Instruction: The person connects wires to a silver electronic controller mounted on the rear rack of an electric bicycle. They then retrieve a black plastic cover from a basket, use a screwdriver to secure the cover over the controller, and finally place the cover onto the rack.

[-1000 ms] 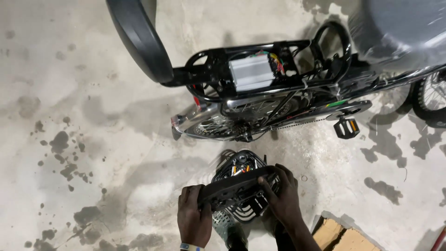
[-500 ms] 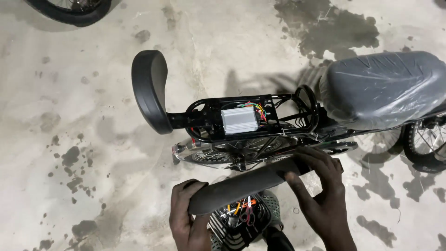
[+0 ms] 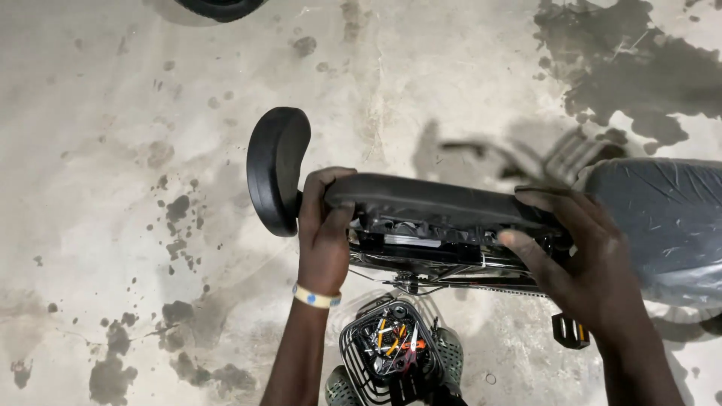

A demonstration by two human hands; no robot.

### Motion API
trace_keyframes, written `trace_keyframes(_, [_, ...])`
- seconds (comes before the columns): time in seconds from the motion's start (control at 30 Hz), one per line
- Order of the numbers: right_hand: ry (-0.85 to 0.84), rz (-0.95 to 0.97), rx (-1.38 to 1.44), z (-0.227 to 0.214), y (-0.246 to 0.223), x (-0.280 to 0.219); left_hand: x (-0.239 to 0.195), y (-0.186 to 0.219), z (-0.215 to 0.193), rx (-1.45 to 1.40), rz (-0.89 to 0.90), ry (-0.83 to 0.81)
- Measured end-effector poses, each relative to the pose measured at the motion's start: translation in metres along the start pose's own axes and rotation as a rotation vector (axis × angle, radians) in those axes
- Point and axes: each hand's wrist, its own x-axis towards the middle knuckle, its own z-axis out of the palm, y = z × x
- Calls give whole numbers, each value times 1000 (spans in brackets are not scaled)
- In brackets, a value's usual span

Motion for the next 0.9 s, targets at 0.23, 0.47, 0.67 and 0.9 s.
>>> trace_keyframes(0.23, [-103,7,-167,6,14,36,49,-56,1,-133,-215,35])
trace_keyframes(0.47, [-70,67,-367,25,25,40,52,-74,-6,-273,12,-46])
trace_keyframes(0.67, [82,-162,-302,21,35,27,40,-49,-4,-151,-9,-63])
trace_keyframes(0.9, [-11,-41,-428,42,48,1,5,-76,-27,49,58,-163])
